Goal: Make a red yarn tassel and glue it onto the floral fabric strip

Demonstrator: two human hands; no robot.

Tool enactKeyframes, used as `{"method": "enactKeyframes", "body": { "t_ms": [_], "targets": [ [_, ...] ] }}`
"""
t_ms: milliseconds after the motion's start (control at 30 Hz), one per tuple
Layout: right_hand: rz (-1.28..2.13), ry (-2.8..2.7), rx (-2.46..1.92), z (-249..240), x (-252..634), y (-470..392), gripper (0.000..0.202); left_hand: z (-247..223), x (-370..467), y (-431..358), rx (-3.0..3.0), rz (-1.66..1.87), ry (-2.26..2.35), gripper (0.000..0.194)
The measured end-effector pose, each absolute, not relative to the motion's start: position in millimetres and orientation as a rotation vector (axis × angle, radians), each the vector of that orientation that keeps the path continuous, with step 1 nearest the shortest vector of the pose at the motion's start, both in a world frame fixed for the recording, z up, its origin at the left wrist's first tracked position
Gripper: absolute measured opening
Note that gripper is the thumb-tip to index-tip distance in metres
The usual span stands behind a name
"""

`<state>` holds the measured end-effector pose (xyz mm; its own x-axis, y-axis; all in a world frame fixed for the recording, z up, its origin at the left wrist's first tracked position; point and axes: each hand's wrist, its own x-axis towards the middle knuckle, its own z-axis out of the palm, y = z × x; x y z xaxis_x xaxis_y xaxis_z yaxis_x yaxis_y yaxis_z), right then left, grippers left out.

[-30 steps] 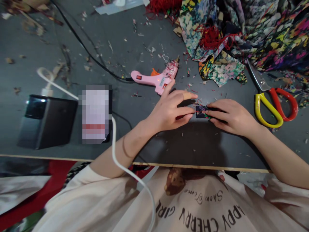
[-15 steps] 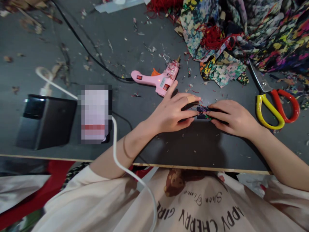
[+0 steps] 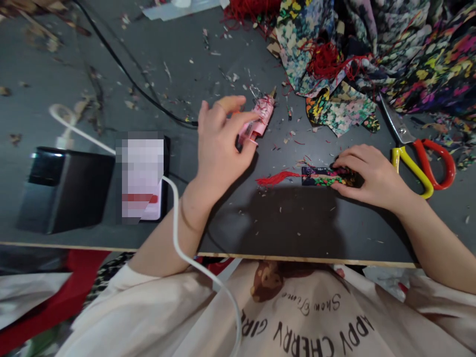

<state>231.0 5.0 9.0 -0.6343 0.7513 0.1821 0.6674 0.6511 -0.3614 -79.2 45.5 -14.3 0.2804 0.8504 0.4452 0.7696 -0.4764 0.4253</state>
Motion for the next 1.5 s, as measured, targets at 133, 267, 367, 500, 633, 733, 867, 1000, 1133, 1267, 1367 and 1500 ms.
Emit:
{"method": "enactKeyframes", "body": {
  "t_ms": [133,267,367,500,633,733,867,1000,1133,1267,1367,1500],
  "targets": [
    [0.352,-2.678,-1.247,16,234,5,0.028,-19,-99,62,2.309,0.870,1.586,0.027],
    [0.367,-2.653,-1.272,13,233,3,0.025,-32,-105,68,2.323,0.748,1.577,0.039],
    [0.455,-2.607,-1.236,11,229,3,0.030,-36,-102,67,2.353,0.782,1.606,0.040],
    [0.391,-2.493,-1.316,12,233,16,0.032,-26,-89,58,2.406,0.960,1.640,0.041],
    [0.203,-2.556,-1.380,7,239,29,0.040,-10,-63,43,2.691,0.848,1.345,0.041],
    [0.203,-2.597,-1.352,5,228,23,0.040,-3,-42,33,2.809,0.630,1.196,0.037],
    [0.398,-2.556,-1.216,12,209,7,0.039,4,-25,34,2.751,0.506,1.135,0.035],
    [0.474,-2.327,-1.196,15,216,10,0.028,7,-12,49,2.653,0.446,1.095,0.037],
    [0.311,-2.356,-1.398,7,245,21,0.033,1,-1,66,2.587,0.465,1.137,0.035],
    [0.158,-2.447,-1.481,5,267,23,0.027,-4,-6,78,2.574,0.471,1.178,0.032],
    [0.118,-2.390,-1.447,10,266,15,0.027,-3,-12,82,2.568,0.472,1.147,0.034],
    [0.231,-2.547,-1.183,10,244,-9,0.037,3,-13,78,2.581,0.454,1.092,0.030]
  ]
}}
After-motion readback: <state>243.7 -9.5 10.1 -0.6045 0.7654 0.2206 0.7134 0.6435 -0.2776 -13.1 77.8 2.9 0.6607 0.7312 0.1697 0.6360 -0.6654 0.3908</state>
